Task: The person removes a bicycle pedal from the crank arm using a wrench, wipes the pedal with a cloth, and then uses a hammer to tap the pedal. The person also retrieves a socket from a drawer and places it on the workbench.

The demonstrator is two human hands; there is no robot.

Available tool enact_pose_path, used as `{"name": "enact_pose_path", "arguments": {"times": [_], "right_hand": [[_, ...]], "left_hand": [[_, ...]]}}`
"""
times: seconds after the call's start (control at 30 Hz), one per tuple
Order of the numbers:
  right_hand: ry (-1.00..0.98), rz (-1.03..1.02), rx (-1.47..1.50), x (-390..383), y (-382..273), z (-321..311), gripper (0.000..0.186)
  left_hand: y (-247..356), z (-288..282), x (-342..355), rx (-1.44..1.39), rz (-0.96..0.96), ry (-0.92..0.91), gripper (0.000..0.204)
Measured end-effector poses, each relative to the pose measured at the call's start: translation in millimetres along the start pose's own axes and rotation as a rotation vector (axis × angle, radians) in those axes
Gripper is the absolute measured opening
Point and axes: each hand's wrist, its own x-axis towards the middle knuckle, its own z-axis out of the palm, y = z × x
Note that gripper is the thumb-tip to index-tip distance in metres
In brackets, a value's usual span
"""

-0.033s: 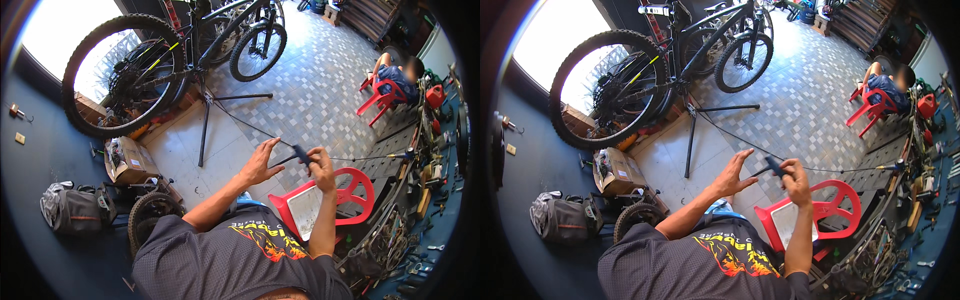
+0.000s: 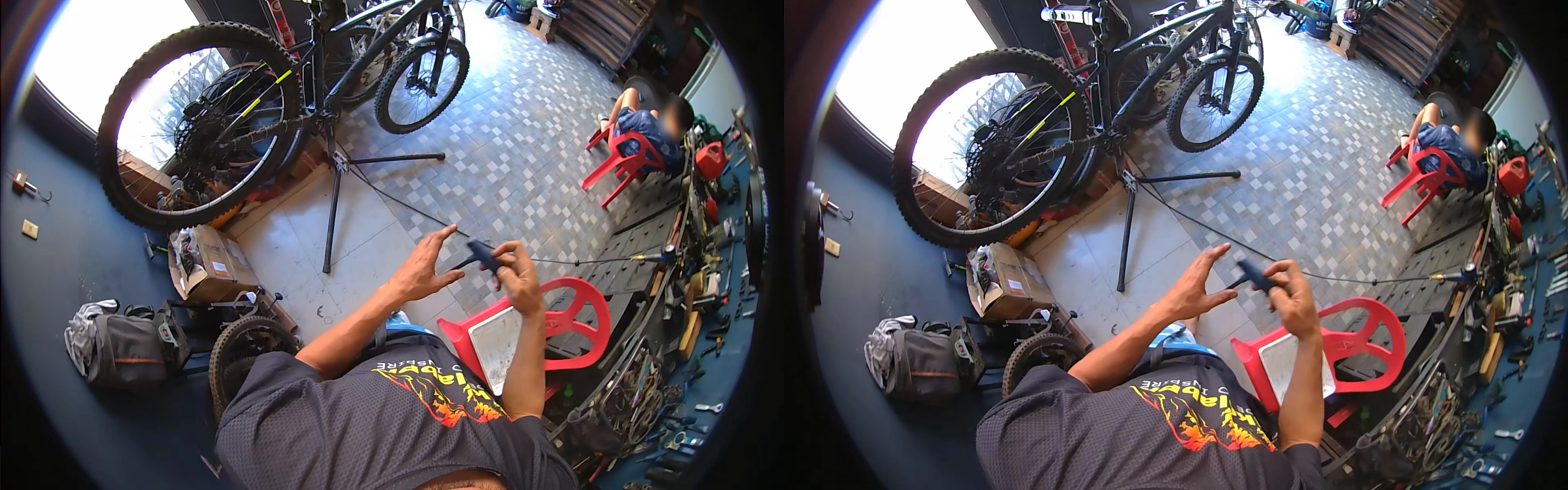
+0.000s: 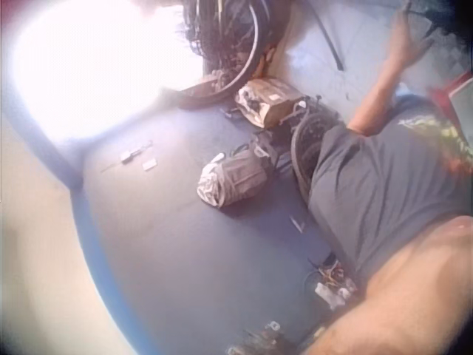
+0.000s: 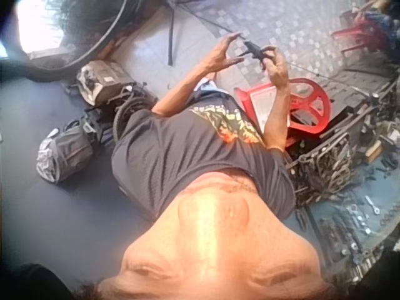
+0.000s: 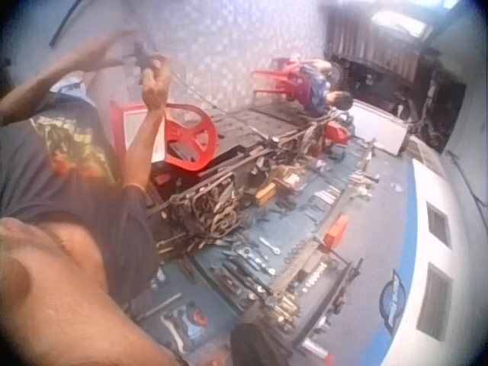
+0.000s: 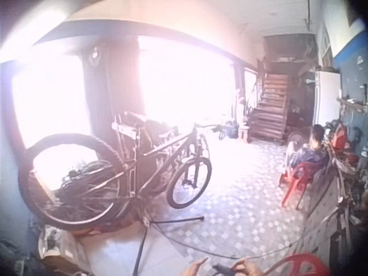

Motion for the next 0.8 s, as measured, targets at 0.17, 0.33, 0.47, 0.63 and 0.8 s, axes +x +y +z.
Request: {"name": "enact_pose_path", "arguments": {"times": [0.17, 0.33, 0.47, 0.63, 0.8], "right_hand": [[-0.126, 0.019, -0.102, 108, -12, 55, 0.033], [0.127, -0.073, -0.549, 153, 11, 78, 0.034], [0.317, 0.036, -0.758, 128, 28, 52, 0.030], [0.659, 0.250, -0.776, 26, 31, 19, 0.051], [1.130, 0.343, -0.766, -92, 41, 28, 0.024]], "left_hand": [[-45, -71, 48, -0.485, -0.213, -0.190, 0.064], [-86, -104, 83, -0.527, -0.386, -0.138, 0.033], [-111, -95, 113, -0.415, -0.324, -0.160, 0.032], [-113, -53, 154, -0.421, -0.227, -0.418, 0.037], [-72, 9, 181, -0.391, -0.046, -0.688, 0.037]]}}
